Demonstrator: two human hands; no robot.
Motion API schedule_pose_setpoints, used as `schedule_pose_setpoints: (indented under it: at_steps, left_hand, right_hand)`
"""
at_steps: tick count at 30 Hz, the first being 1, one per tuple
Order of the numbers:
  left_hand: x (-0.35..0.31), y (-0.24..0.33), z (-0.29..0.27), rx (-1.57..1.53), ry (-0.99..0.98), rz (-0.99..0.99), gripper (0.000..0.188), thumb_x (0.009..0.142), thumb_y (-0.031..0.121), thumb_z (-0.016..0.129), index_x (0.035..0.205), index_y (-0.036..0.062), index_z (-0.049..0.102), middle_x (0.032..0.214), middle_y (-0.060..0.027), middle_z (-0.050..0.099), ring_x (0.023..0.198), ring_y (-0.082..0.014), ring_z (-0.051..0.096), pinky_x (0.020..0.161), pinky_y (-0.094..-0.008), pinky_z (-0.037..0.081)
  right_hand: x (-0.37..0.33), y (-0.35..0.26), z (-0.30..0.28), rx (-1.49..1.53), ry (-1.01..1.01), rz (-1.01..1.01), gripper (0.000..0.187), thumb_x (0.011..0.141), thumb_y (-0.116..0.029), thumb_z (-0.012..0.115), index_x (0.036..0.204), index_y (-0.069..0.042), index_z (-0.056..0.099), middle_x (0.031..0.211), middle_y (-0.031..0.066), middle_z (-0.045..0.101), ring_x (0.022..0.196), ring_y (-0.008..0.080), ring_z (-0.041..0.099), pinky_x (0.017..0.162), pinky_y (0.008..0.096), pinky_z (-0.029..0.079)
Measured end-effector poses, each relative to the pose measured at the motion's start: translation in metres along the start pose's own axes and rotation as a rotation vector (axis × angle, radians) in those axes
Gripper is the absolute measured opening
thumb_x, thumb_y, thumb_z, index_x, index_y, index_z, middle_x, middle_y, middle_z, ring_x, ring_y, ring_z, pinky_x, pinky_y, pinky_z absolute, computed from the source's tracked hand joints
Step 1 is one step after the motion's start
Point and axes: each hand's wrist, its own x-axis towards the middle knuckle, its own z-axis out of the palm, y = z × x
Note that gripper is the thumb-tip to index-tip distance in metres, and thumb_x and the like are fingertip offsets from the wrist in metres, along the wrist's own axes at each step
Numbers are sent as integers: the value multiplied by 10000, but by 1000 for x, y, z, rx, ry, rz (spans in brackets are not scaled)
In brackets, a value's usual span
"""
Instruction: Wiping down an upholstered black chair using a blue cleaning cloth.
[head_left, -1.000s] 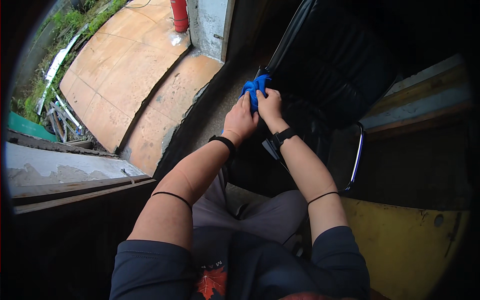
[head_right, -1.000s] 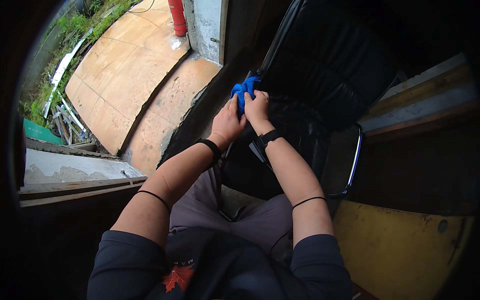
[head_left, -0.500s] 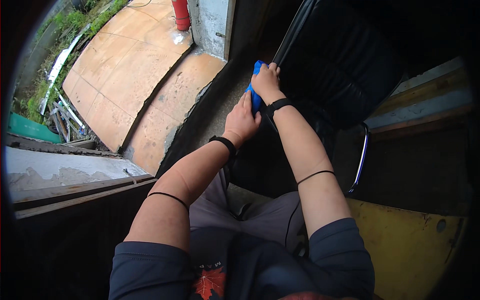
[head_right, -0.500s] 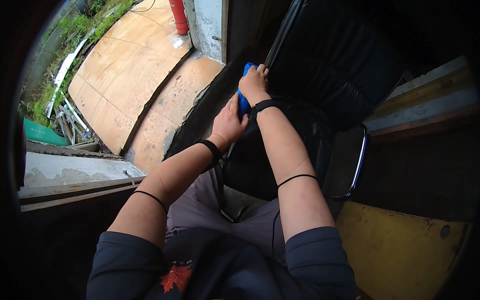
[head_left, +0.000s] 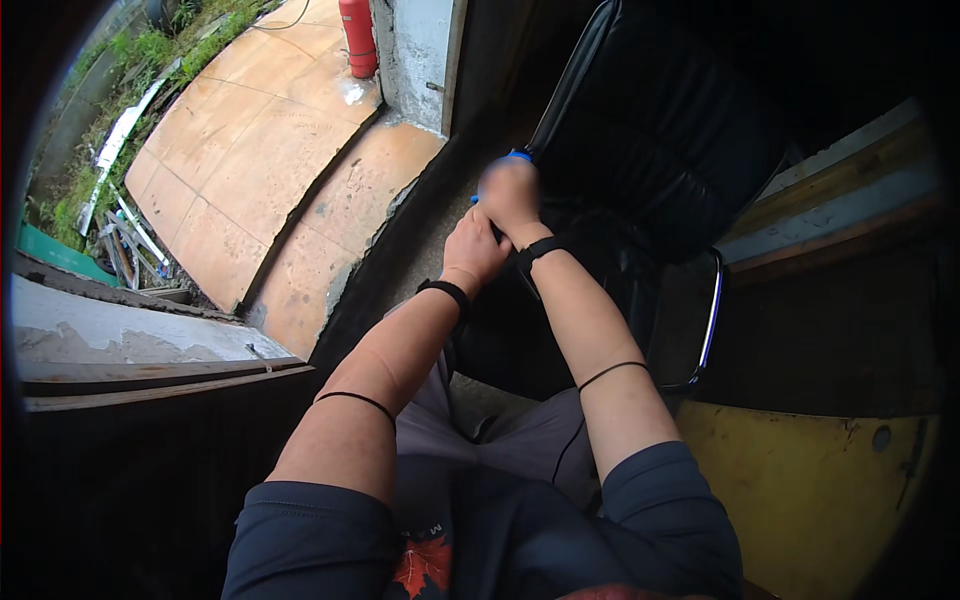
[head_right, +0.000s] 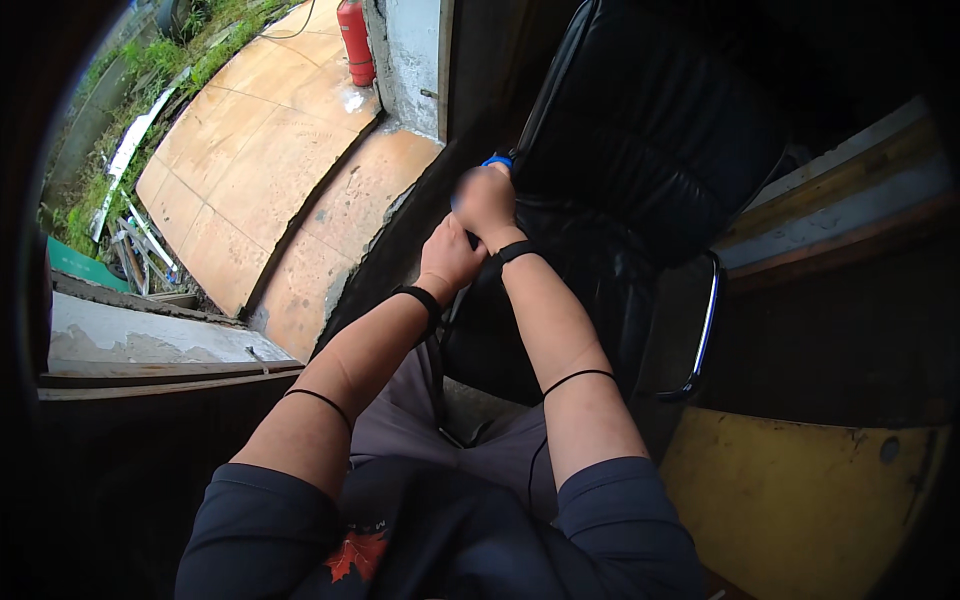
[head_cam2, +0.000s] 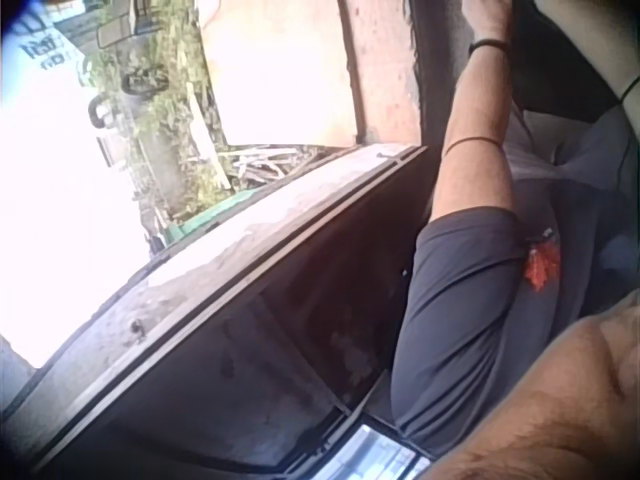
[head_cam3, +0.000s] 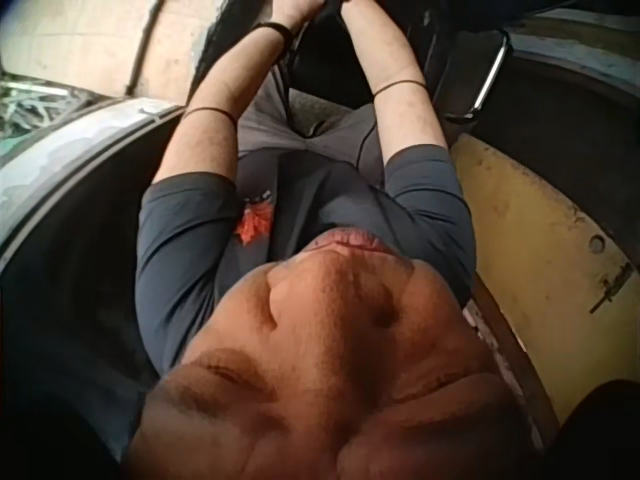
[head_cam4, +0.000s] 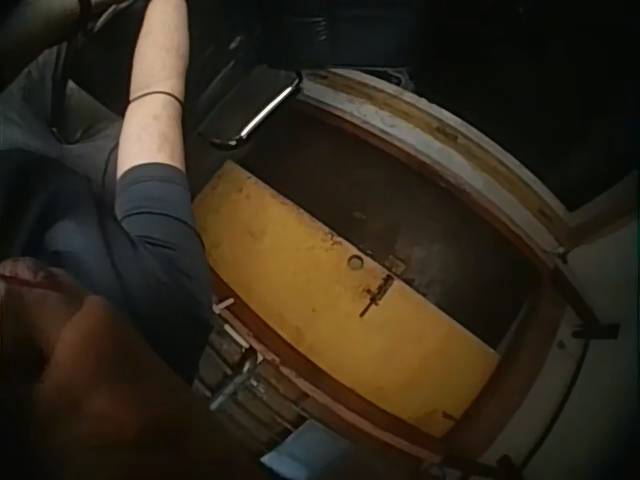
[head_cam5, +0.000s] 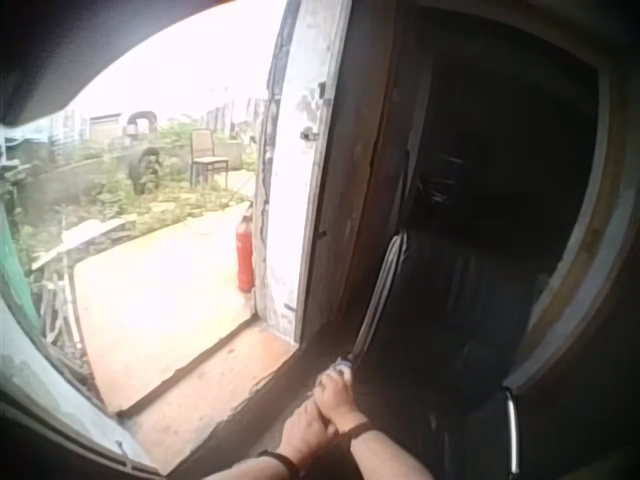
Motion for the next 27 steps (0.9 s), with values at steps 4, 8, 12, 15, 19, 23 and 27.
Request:
schedule_pose_setpoints:
  at_steps: [4, 8, 12, 15, 19, 23, 27]
  left_hand:
    - [-2, 1, -6, -68, -16, -112, 433, 827, 292, 639, 1138, 26, 498, 1031, -222, 662, 961, -408, 638, 807, -471, 522]
    - [2, -1, -4, -28, -28, -73, 442, 830, 297, 645, 1142, 26, 490, 991, -219, 667, 929, -422, 641, 789, -482, 523]
    - [1, 6, -2, -28, -33, -46, 522, 817, 310, 657, 1220, 30, 477, 1060, -209, 659, 996, -395, 635, 842, -463, 520]
    - [0, 0, 1, 4, -50, -60, 637, 816, 315, 654, 1344, 34, 436, 1175, -204, 622, 1086, -359, 612, 912, -436, 508]
    - [0, -4, -1, 19, 0, -1, 705, 832, 306, 639, 1427, 33, 380, 1314, -205, 554, 1163, -356, 576, 967, -424, 491]
    - [2, 1, -1, 3, -38, -1, 702, 837, 308, 633, 1431, 31, 382, 1310, -201, 560, 1164, -354, 577, 968, -424, 489]
    - [0, -4, -2, 19, -13, 1, 720, 824, 300, 631, 1434, 14, 376, 1285, -201, 565, 1141, -354, 587, 946, -444, 503]
  right_hand:
    - [-19, -13, -11, 248, -18, 21, 60, 770, -83, 622, 743, -78, 675, 948, 112, 685, 1080, 328, 573, 1015, 425, 422]
    - [-22, -12, -13, 268, -48, 72, 204, 815, -128, 626, 1009, -69, 648, 1237, 148, 607, 1255, 354, 469, 1101, 434, 351]
    - [-9, 13, -2, 107, -107, 128, 408, 846, -171, 595, 1231, -40, 553, 1472, 163, 429, 1402, 374, 296, 1167, 443, 269]
    - [9, 17, 4, 47, -171, 203, 437, 842, -175, 580, 1260, -55, 545, 1532, 124, 344, 1438, 357, 235, 1151, 458, 307]
    - [29, 13, 7, 78, -241, 377, 508, 834, -156, 590, 1327, -68, 499, 1568, 134, 245, 1436, 367, 238, 1150, 460, 310]
    - [31, 16, 12, 29, -194, 457, 523, 849, -123, 578, 1356, -47, 472, 1544, 174, 253, 1430, 393, 243, 1153, 462, 303]
    - [26, -5, 9, -96, -59, 405, 542, 843, -138, 612, 1352, -21, 467, 1507, 187, 295, 1408, 400, 279, 1136, 460, 332]
